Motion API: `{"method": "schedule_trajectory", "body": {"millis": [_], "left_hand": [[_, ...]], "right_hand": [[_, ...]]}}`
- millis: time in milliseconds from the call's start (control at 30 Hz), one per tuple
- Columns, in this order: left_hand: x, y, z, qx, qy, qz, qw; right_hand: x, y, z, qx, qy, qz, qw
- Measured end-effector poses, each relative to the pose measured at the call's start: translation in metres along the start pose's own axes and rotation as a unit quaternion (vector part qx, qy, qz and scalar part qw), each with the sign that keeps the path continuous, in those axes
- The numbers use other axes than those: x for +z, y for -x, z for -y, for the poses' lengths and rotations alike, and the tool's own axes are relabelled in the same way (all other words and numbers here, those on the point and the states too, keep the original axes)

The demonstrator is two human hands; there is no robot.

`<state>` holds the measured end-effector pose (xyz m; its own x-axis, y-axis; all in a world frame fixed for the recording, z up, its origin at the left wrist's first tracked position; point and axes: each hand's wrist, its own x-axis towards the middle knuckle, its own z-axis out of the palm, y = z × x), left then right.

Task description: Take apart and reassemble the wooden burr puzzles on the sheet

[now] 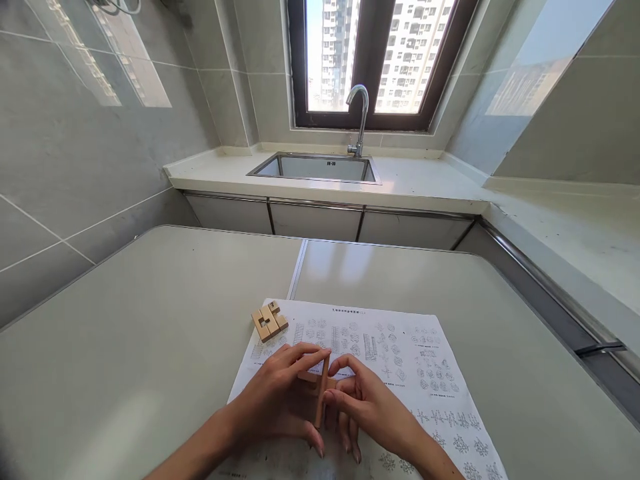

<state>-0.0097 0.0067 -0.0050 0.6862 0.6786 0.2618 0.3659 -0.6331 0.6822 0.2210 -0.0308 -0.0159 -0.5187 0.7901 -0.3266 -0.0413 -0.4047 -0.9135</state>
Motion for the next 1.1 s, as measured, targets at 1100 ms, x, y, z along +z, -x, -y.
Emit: {"method": "schedule_trajectory", "body": {"millis": [1100], "left_hand": [[-0.014, -0.002, -0.005, -0.165, 0.23, -0.075, 0.956]], "right_hand": [[-0.017, 0.009, -0.006, -0.136, 0.316, -0.2, 0.917]]}}
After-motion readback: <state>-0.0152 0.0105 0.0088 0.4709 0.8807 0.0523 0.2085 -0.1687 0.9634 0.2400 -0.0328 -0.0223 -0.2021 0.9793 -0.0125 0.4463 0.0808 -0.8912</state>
